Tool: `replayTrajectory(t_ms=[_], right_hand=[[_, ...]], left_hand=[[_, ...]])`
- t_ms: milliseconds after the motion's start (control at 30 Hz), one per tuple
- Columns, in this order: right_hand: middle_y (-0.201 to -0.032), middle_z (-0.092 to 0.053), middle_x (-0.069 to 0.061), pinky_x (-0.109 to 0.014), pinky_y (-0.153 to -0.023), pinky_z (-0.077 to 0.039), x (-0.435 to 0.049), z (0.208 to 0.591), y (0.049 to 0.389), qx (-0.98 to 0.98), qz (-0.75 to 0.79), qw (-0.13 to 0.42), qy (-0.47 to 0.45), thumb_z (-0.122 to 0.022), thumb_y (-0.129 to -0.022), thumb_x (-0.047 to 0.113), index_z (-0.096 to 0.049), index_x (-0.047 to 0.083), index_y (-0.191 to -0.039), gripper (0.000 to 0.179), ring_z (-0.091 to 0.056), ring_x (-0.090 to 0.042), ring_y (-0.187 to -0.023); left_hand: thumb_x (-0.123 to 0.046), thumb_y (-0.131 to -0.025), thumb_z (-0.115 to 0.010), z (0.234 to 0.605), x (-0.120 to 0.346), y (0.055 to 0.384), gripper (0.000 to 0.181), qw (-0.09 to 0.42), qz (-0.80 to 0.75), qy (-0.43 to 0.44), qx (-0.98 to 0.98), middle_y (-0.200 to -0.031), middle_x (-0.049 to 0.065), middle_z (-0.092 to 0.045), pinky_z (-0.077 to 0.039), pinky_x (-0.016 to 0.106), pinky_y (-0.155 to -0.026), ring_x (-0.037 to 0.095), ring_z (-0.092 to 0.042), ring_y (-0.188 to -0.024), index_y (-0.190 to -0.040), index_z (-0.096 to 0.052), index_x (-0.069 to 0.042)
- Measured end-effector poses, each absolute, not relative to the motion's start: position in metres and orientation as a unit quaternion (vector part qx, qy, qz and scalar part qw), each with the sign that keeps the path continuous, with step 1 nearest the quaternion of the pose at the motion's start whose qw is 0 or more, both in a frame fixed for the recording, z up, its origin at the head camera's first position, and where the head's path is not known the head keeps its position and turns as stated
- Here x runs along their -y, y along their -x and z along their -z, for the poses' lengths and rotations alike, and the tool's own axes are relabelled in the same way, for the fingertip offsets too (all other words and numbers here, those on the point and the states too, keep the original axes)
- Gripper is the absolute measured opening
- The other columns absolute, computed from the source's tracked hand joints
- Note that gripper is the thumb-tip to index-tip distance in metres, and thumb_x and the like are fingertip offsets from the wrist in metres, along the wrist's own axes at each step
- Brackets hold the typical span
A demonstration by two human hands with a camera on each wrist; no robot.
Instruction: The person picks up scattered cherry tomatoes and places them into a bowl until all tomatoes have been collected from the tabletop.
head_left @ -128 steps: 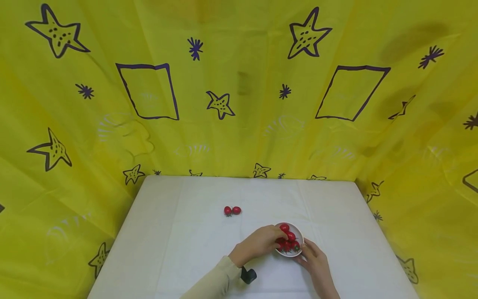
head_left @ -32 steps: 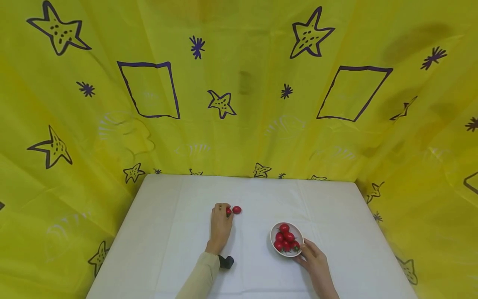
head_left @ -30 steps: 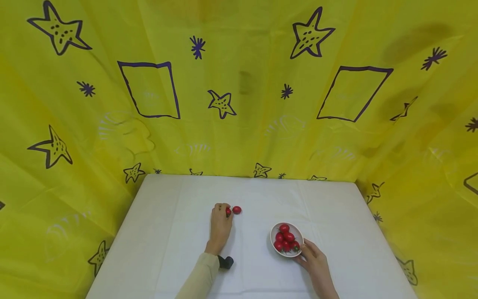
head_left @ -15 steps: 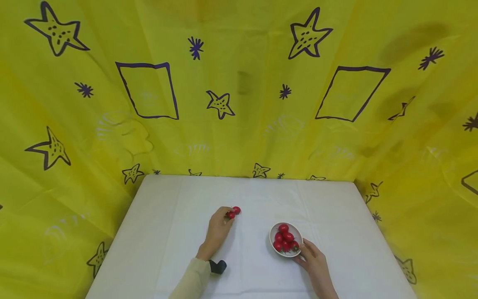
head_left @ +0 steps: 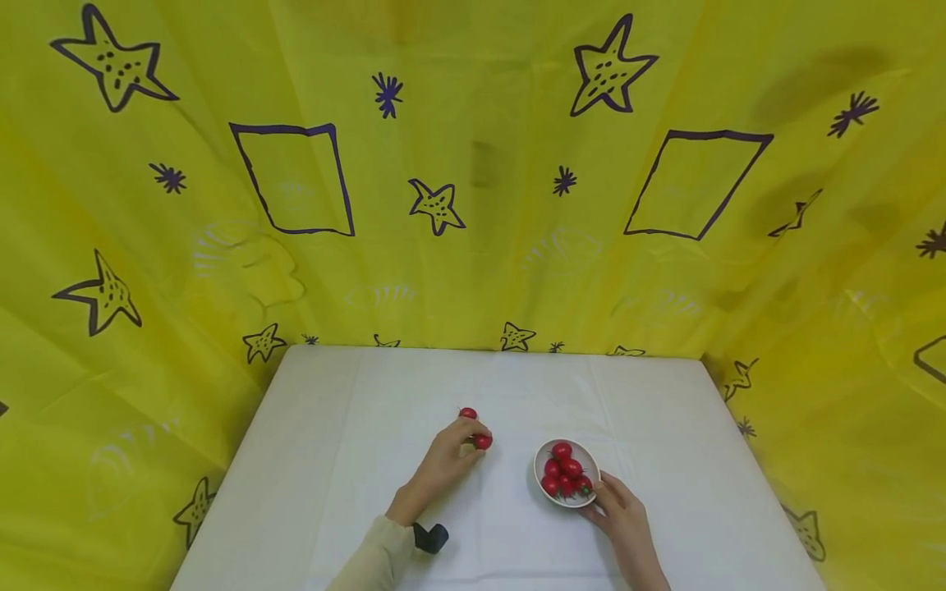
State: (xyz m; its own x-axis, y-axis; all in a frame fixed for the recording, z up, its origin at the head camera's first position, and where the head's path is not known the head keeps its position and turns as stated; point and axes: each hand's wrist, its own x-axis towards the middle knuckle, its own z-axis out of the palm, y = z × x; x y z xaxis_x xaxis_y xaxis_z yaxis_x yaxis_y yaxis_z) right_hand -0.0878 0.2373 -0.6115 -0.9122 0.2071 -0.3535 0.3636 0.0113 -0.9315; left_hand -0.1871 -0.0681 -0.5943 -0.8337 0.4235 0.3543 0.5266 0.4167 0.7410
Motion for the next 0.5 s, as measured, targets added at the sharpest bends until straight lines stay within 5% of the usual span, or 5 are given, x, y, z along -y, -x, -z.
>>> replayTrajectory(t_ms=[300,500], right_hand=[[-0.154,-0.044,-0.035,-0.031,-0.096,-0.061,-0.239,0.611,0.087,-0.706,0.678,0.058,-0.197,-0.049,-0.111,0.026,-0.037,-0.007,-0.155,0.055,-0.064,-0.018,-0.125],[-0.155,-0.043,-0.035,-0.031,-0.097,-0.061,-0.239,0.61,0.087,-0.704,0.68,0.06,-0.196,-0.05,-0.111,0.028,-0.036,-0.007,-0.155,0.057,-0.064,-0.017,-0.124]], left_hand=[[0.003,-0.091,-0.076,0.59,0.046,0.177,0.032,0.013,0.488,0.302,0.818,-0.116,0.01,-0.07,-0.061,0.028,-0.096,0.023,-0.07,-0.106,-0.12,-0.066,-0.004],[0.0,-0.09,-0.078,0.59,0.027,0.169,0.03,0.041,0.483,0.302,0.821,-0.114,0.008,-0.07,-0.061,0.026,-0.094,0.02,-0.072,-0.105,-0.118,-0.067,-0.005]])
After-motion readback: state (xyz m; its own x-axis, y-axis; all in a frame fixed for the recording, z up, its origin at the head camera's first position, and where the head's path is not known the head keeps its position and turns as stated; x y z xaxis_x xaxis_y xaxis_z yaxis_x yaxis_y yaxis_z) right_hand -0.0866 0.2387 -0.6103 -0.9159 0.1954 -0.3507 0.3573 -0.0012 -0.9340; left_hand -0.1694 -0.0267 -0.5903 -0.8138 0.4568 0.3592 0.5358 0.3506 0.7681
